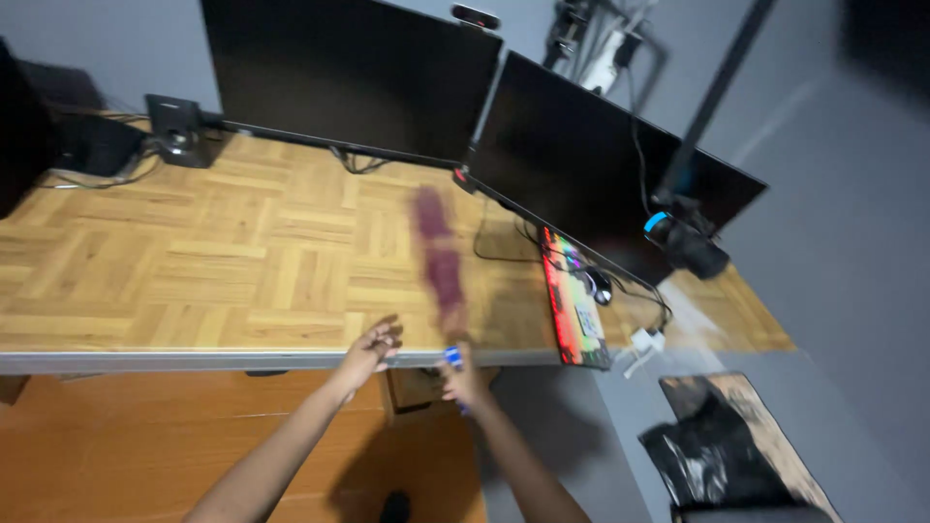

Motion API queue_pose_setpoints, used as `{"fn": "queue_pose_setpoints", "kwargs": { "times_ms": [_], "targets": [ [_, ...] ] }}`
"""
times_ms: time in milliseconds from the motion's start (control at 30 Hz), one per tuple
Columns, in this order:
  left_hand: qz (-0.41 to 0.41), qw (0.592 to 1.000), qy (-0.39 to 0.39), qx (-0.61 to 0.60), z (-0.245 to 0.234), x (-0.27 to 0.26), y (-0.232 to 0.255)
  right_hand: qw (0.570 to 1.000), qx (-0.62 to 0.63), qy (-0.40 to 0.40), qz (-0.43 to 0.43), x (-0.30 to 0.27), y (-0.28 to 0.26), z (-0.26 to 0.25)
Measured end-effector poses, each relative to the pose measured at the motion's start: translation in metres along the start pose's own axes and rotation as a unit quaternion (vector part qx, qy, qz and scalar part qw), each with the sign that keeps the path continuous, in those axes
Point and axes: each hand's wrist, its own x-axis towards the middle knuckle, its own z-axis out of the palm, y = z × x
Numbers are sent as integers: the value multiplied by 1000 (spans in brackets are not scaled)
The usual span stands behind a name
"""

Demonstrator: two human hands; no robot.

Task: Cleaning and organizing a computer desk by moving peripherals and using a feather duster

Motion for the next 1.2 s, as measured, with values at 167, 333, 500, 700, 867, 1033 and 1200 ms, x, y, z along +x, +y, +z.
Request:
{"fn": "queue_pose_setpoints", "kwargs": {
  "times_ms": [167,333,500,700,867,1033,1200],
  "targets": [
    [-10,993,-4,114,3,72,-135,946,-271,173,37,-73,-28,-66],
    [-25,961,15,276,1,62,-145,955,-275,111,17,-117,-19,6],
    [-95,994,19,55,3,37,-138,939,-333,-1,-83,-136,-64,64],
    [18,954,57,293,-65,38,-129,953,-302,20,5,-59,-94,46],
    [-14,931,109,347,-114,11,-124,883,-463,-27,-71,-56,-119,112],
    [-72,937,212,266,-127,15,-121,817,-535,-114,-186,-132,-175,194],
    [-21,944,294,-148,-81,-61,1,944,-235,-197,-118,-93,-155,207]
  ]
}}
